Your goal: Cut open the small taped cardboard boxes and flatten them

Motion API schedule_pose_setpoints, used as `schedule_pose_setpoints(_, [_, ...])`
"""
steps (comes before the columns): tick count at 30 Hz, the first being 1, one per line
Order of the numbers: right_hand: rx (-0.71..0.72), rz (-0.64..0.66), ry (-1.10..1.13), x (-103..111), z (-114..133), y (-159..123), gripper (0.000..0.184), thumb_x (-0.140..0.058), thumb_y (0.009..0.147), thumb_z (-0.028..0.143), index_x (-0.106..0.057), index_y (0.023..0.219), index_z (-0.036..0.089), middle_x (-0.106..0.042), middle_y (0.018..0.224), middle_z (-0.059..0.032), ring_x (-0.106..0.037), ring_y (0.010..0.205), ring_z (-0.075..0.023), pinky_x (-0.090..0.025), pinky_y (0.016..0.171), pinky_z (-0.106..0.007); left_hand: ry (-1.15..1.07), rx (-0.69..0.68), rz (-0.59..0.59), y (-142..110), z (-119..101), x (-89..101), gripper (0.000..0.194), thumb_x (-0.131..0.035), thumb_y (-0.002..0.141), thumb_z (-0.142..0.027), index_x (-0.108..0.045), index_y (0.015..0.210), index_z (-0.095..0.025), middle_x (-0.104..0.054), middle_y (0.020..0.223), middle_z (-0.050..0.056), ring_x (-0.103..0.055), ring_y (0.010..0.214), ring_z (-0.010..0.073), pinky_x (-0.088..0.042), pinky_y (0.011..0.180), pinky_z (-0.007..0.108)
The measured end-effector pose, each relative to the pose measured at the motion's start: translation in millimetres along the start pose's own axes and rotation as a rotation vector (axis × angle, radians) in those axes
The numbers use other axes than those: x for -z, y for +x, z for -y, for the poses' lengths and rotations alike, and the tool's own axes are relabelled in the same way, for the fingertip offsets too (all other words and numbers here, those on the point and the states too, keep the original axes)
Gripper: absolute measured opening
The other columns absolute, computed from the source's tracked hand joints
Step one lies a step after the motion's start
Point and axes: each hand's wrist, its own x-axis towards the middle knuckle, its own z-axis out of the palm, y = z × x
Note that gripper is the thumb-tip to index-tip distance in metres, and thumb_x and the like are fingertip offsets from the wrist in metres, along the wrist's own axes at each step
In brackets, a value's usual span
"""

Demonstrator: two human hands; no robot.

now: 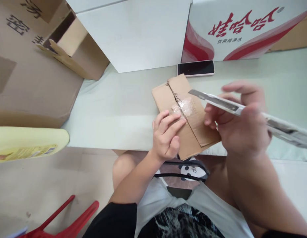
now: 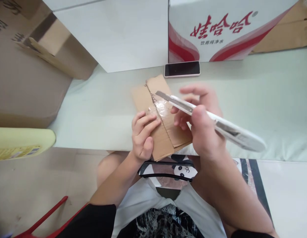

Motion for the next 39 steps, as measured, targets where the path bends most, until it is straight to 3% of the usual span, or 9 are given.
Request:
schedule_pose_setpoints(6, [-0.005,0.011,-0.597,-1.3,4.2,-6.2,0.020,-0.069,0.089,0.037,-0.074,0.104,0.026,-0.078,0.090,-0.0014,-0.070,0.070,-0.0162,-0.055,0.067,-0.031,-0.039,0.013,-0.015,-0.2,-0.9,-2.4,0.044,-0.036,0.102,-0.036,-0.069,0.124,-0.018,-0.071,0.126,0.011,-0.054,0.131,0.0274,-0.040,0.119,0.046])
schedule_pose_setpoints(14, [0.043,0.024,-0.857,-14.1,3.7,-6.3,0.018,-0.063,0.088,0.030,-0.075,0.100,0.024,-0.081,0.087,-0.0002,-0.075,0.073,-0.0157,-0.056,0.070,-0.027,-0.062,-0.009,0.001,-0.2,2.3,-0.6,0.043,-0.039,0.101,-0.036,-0.070,0.123,-0.017,-0.071,0.125,0.012,-0.054,0.132,0.0278,-0.042,0.118,0.046])
schedule_pose_setpoints(20, [0.095,0.045,-0.910,-14.9,3.7,-6.6,0.018,-0.061,0.087,0.026,-0.075,0.100,0.024,-0.081,0.089,0.0007,-0.074,0.071,-0.0121,-0.056,0.071,-0.022,-0.089,-0.003,-0.005,0.7,3.0,-1.3,0.044,-0.039,0.102,-0.038,-0.071,0.121,-0.014,-0.072,0.123,0.013,-0.057,0.128,0.0280,-0.043,0.117,0.047])
schedule_pose_setpoints(27, [0.196,0.070,-0.950,-10.0,-5.2,-4.1,0.017,-0.061,0.086,0.028,-0.075,0.096,0.027,-0.079,0.079,0.0023,-0.070,0.060,-0.0134,-0.053,0.060,-0.024,-0.078,-0.006,0.009,0.3,3.3,0.2,0.043,-0.040,0.102,-0.037,-0.071,0.122,-0.015,-0.072,0.125,0.012,-0.056,0.130,0.0274,-0.042,0.118,0.046])
schedule_pose_setpoints(39, [0.154,0.051,-0.881,-11.2,-2.2,-4.9,0.016,-0.060,0.084,0.027,-0.074,0.092,0.026,-0.077,0.077,0.0025,-0.068,0.060,-0.0129,-0.054,0.062,-0.024,-0.080,-0.016,0.019,-2.0,6.8,0.5,0.045,-0.039,0.101,-0.037,-0.071,0.125,-0.017,-0.072,0.127,0.011,-0.054,0.133,0.0275,-0.041,0.118,0.046])
